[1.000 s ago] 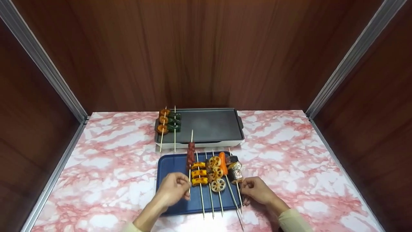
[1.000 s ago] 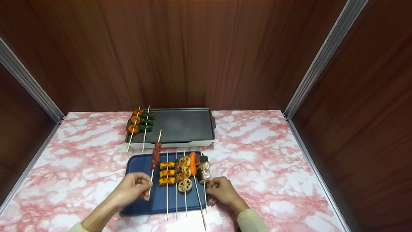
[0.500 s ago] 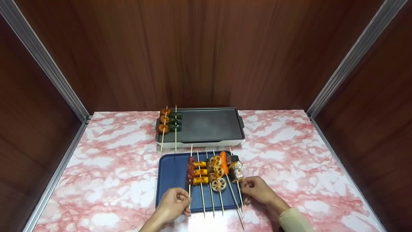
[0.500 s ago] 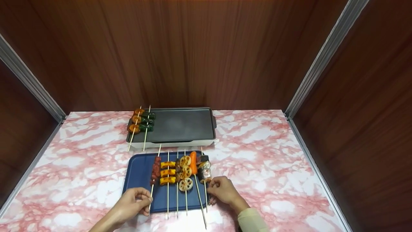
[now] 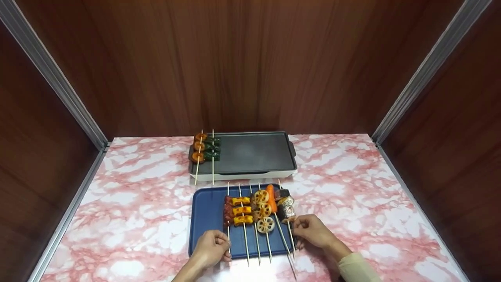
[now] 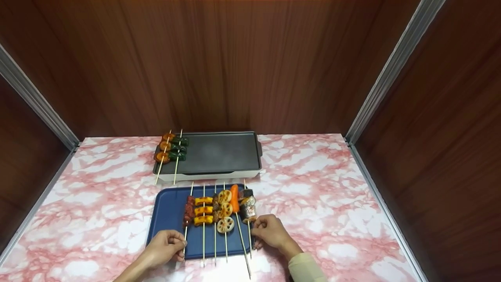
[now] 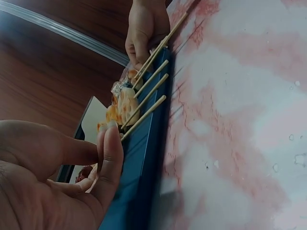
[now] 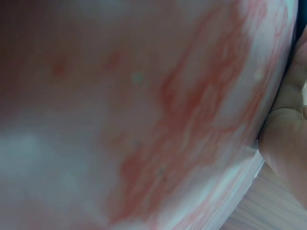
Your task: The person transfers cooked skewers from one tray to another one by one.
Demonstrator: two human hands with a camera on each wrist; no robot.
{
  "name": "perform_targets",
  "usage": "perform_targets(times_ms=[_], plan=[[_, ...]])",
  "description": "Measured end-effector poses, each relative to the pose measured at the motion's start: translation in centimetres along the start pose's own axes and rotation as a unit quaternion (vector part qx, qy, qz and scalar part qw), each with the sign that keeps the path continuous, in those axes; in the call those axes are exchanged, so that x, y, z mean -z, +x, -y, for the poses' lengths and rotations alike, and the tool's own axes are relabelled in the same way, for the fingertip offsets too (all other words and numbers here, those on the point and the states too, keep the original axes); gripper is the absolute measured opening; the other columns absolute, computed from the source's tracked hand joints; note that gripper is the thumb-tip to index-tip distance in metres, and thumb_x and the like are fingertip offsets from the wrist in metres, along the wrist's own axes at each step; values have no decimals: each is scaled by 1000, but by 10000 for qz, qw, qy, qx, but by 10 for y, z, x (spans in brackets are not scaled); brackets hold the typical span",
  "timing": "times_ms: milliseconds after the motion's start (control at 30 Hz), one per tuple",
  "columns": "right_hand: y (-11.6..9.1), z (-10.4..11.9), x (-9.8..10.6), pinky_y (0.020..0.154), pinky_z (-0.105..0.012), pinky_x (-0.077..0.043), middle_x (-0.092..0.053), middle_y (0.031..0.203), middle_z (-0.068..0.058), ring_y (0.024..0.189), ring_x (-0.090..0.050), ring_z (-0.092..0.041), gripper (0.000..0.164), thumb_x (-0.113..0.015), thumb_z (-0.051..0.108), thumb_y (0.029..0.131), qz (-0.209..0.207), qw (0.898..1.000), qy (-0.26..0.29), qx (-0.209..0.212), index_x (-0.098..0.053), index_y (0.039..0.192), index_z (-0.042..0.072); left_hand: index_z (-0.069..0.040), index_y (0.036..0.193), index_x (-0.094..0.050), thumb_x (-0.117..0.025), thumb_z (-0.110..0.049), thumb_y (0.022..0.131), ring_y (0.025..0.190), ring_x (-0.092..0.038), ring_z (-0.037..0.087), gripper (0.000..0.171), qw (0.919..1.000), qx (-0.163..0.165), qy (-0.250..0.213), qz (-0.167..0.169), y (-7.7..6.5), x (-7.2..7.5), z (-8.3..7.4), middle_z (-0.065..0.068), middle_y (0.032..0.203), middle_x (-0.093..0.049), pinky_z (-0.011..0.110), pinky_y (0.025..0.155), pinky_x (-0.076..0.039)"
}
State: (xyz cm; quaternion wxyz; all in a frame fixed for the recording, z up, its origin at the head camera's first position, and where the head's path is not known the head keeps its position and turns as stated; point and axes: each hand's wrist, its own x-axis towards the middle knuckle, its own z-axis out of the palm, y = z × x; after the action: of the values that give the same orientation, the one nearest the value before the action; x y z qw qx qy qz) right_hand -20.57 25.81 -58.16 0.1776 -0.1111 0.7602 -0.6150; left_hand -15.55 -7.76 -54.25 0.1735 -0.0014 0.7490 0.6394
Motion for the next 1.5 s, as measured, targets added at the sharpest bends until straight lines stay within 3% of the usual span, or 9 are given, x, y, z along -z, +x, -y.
perform_targets(times_ms=[200,433,1133,1333,1500], plan=[[-1,1,-1,45,-46,-51,-58,60,-10,44,-60,-17,13,-60,-4,84,42,10000,18,7,-56,85,-17,7,88,-58,-58,2,83,53,-65,20,7,9993,20,374,-1,5,-1,4,10,64,-60,36,54,-55],[0,3,-1,45,-45,-51,-58,59,-11,44,-61,-18,14,-63,-3,83,19,9999,-24,-121,-56,84,-15,4,85,-59,-61,-1,83,51,-65,20,6,9961,-222,857,24,8,0,5,8,65,-64,36,51,-54],[0,0,1,45,-43,-52,-55,59,-5,44,-60,-17,11,-60,-5,84,28,9998,-94,189,-57,84,-15,4,88,-58,-63,-3,83,49,-64,19,10,9952,-280,939,-32,8,5,5,8,70,-63,37,49,-53],[-1,2,0,47,-51,-50,-55,60,-10,45,-61,-20,10,-59,-5,84,54,10000,-35,74,-57,83,-15,5,89,-59,-61,-1,83,49,-63,19,9,9938,-435,1026,-63,8,4,6,8,70,-62,35,48,-53],[0,1,0,46,-47,-51,-55,59,-8,45,-61,-17,10,-59,-5,84,36,9999,-86,58,-56,83,-15,5,89,-59,-60,-1,84,49,-63,20,8,9932,-475,1062,19,9,4,5,8,70,-62,34,47,-52]])
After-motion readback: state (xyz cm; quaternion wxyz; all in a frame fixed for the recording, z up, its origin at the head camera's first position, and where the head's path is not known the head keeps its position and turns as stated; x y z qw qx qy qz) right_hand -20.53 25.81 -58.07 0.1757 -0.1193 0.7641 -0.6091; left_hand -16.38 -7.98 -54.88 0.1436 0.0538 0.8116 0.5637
